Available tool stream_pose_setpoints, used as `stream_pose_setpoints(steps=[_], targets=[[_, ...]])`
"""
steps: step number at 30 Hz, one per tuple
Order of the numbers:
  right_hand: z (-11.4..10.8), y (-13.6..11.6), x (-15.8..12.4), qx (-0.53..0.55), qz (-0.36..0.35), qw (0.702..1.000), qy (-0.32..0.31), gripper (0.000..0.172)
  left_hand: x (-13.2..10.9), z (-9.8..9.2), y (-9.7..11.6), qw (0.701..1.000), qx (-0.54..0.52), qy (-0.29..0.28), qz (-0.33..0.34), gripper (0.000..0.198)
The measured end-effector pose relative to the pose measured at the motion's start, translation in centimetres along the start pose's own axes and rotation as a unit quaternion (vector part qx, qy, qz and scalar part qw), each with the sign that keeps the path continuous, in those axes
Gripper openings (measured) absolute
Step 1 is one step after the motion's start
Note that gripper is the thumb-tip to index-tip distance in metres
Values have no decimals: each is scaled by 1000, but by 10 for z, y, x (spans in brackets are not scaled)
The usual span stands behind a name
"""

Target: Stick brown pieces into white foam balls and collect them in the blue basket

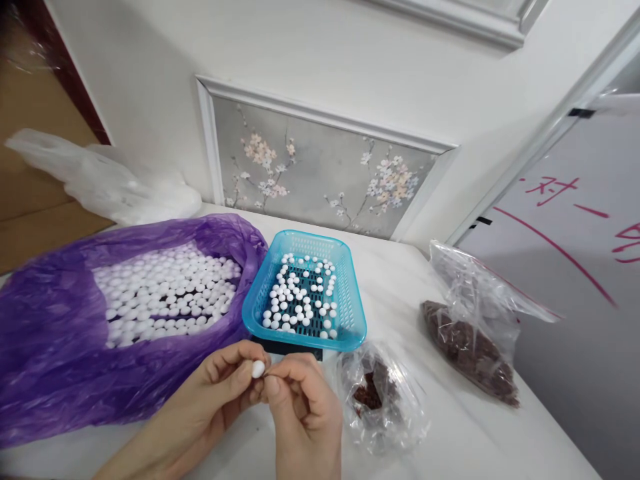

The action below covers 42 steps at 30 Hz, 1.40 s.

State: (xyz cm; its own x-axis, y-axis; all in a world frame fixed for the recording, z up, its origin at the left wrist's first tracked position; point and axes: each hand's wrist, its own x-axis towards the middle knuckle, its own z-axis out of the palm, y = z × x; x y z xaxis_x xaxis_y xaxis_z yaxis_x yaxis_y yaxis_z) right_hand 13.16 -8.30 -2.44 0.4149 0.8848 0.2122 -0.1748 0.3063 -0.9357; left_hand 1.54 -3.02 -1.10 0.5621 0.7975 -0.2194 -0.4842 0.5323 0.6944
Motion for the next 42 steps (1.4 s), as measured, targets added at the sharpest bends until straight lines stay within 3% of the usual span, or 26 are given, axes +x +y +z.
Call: stream_pose_setpoints(steps=[11,21,28,42], targets=[[1,1,-1,5,4,1000,-13,8,-3,0,0,999,35,6,6,13],[5,-4,-1,77,73,994,14,9,-4,0,5,994,106,-10,28,12],[3,-2,-1,104,58,993,-9,4,-4,3,5,994,101,1,30,12],[0,-1,3,124,107,986,-32,11,-5,3,6,992,117,17,52,11]])
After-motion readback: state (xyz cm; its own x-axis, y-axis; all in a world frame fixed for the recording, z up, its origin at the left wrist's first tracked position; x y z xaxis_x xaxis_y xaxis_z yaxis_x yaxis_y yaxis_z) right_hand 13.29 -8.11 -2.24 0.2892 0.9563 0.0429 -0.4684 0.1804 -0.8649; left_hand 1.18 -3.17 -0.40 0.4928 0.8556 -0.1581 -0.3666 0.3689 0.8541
